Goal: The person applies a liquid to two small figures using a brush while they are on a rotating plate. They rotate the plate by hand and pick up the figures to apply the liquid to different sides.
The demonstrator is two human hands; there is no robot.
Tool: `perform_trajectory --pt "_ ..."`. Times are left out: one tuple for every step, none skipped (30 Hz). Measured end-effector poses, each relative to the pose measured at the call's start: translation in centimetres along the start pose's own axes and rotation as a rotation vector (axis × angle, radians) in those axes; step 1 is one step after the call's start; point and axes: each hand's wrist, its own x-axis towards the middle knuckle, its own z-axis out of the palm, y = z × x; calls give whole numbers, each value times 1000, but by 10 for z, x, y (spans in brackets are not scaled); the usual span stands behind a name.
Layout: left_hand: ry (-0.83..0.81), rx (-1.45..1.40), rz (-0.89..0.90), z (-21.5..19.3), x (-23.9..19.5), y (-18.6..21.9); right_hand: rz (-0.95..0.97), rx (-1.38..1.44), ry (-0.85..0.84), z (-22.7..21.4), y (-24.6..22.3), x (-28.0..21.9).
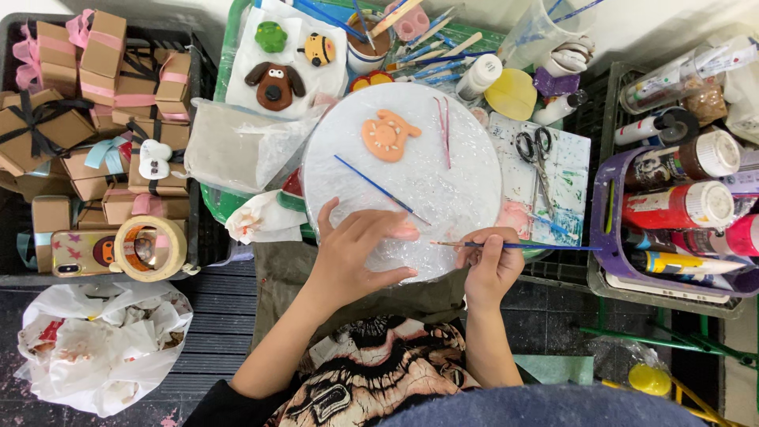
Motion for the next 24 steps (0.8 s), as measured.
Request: perform_trajectory --pt "-4 3 7 1 1 1 2 -3 5 -2 0 0" --pt "-9 5 13 1 1 2 18 7 12 -3 -1 -1" --pt "-14 7 19 2 1 3 33 16 20 -4 -1 -3" --pt "-10 8 23 2 2 4 49 26 27 -6 -1 -4" --pt "-5 8 26 2 2 4 41 15 22 -7 -1 -5" --pt "1 9 29 2 3 5 32 5 17 -8 0 -5" --pt "-2 5 35 2 4 5 24 -6 12 -9 0 -5" --pt "-4 3 39 2 5 6 25 -1 18 -10 0 -6" --pt "-6 0 44 1 6 6 27 3 23 -11 0 -7" --pt "-10 -4 51 1 6 6 28 8 27 -11 0 -7" --pt "-14 -9 58 0 5 5 28 5 27 -12 1 -8" --pt "-19 -15 63 0 4 4 29 2 28 -13 1 -9" --pt "-28 -34 67 0 2 3 31 -2 29 -14 1 -11" --pt "-35 -52 71 0 -1 0 21 -12 22 -14 1 -12" --pt "-42 -70 75 1 -5 -2 12 -21 16 -15 2 -13" --pt "-23 -49 121 3 -9 -5 1 -31 8 -15 2 -14" --pt "-5 -27 166 5 -14 -9 4 -31 10 -16 3 -15" --pt "14 -6 212 8 -18 -12 8 -32 12 -17 3 -16" --pt "28 38 253 11 -23 -16 12 -33 14 -17 4 -16" --pt "40 82 294 14 -29 -19 6 -34 10 -18 5 -17" --pt "53 125 335 17 -33 -23 1 -34 6 -20 5 -18" --pt "53 163 357 18 -37 -26 -5 -35 1 -21 6 -18" --pt "54 201 379 19 -40 -29 -8 -37 1 -22 6 -19" --pt "55 240 401 19 -42 -30 -12 -39 0 -23 7 -19"
